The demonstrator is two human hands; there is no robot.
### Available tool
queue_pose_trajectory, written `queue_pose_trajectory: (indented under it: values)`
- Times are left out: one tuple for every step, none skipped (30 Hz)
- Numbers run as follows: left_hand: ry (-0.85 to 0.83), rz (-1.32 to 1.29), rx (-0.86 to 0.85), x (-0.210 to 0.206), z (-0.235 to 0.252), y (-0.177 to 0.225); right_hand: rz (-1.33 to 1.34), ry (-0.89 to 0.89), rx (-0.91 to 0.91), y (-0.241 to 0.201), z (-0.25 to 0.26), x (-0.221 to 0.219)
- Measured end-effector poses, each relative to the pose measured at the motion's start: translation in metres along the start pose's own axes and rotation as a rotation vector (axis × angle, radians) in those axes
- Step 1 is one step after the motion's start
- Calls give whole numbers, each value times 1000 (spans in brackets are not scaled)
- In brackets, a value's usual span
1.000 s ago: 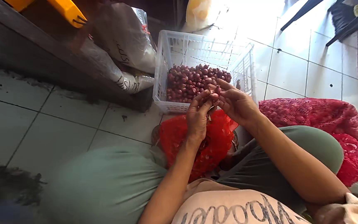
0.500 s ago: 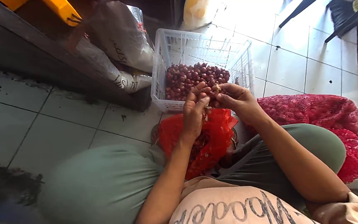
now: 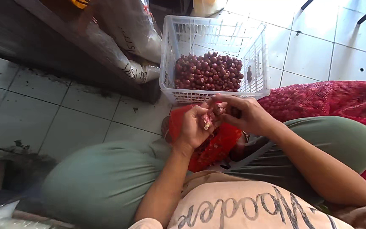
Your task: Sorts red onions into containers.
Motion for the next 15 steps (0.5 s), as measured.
queue_pose_trajectory:
  values:
    - [-11,25,20,-1,-3,-2,-54,0,40,0,0,-2]
    - [-29,47,37,-2,-5,-4,-61,3,57,1,-1,-3]
    - [-39,58,53,-3,-6,-5,-34,-6,46,2,-1,-3]
    - [-35,63,60,-3,-7,-5,42,-21,12,4,-1,-1]
    - [-21,61,62,-4,-7,-4,159,-42,-55,5,-1,2]
    - [-3,61,63,-4,-8,-2,307,-75,-154,6,-1,5]
    - [48,66,57,-4,-8,-1,463,-105,-258,5,-1,8]
    - [109,72,54,-4,-8,0,603,-128,-345,3,-1,11]
    - [167,69,52,-3,-8,1,717,-140,-412,3,-1,14]
    - [218,54,49,-3,-8,2,797,-126,-456,5,-1,17]
    - [251,22,46,-3,-8,3,845,-70,-472,8,1,20]
    - [270,-8,43,-3,-8,3,867,31,-469,12,5,25]
    - [276,-26,41,-2,-8,2,854,133,-461,16,9,32]
    - [277,-31,40,-2,-9,1,812,221,-461,19,12,40]
    - [277,-21,36,-2,-9,1,763,284,-472,20,14,47]
Point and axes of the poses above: each hand's wrist, its own z-axis towards the middle knuckle, its own x-axis out of the back of the hand, y = z × x, the point moved 3 cm from there along z, towards the middle knuckle
